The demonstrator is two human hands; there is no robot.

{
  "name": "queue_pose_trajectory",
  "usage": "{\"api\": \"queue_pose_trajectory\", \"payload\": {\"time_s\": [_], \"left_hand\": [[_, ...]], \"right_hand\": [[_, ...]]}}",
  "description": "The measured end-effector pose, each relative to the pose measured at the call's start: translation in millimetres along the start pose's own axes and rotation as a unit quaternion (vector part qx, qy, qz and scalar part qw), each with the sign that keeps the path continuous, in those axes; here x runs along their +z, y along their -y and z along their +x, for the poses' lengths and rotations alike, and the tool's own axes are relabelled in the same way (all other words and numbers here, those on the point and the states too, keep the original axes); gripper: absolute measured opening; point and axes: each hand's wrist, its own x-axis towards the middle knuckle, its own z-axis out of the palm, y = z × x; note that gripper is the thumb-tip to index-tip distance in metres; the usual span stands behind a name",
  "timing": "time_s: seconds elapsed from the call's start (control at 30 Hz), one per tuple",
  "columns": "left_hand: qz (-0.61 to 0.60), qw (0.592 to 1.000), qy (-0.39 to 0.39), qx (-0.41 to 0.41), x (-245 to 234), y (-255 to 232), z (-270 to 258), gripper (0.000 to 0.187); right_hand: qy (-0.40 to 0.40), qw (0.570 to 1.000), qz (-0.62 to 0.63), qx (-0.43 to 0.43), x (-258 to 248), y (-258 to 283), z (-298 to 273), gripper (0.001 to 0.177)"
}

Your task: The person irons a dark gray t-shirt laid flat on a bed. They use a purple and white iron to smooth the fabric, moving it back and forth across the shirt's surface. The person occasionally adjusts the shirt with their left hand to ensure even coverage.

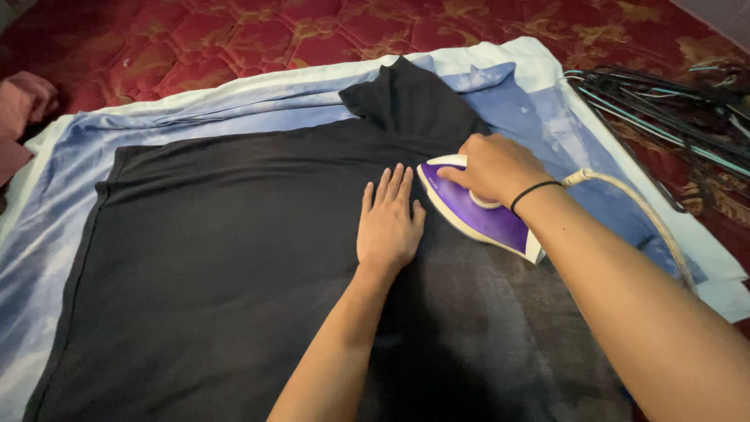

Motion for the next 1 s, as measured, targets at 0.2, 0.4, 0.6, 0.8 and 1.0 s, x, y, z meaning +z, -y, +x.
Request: {"api": "queue_pose_trajectory", "payload": {"time_s": [0.2,0.4,0.6,0.8,1.0], "left_hand": [[-0.001,1.000,-0.020,0.008,0.4,0.5,-2.2,0.058],[-0.022,0.999,-0.026,0.027,-2.7,-1.5,-3.9,0.052],[-0.033,0.998,-0.016,0.044,-4.9,-2.8,-4.2,0.049],[-0.046,0.997,-0.012,0.059,-9.3,-4.9,-7.1,0.049],[-0.054,0.997,-0.010,0.057,-13.6,-6.8,-8.2,0.051]], "right_hand": [[0.042,0.999,-0.014,-0.005,-4.8,-4.7,-16.2,0.054],[0.104,0.994,-0.012,-0.013,-12.9,-5.9,-47.9,0.051],[-0.057,0.993,-0.085,-0.060,-3.8,1.9,-86.7,0.050],[-0.101,0.985,-0.127,-0.064,7.5,-0.5,-84.9,0.050],[-0.148,0.977,-0.140,-0.057,15.2,-4.9,-70.6,0.049]]}}
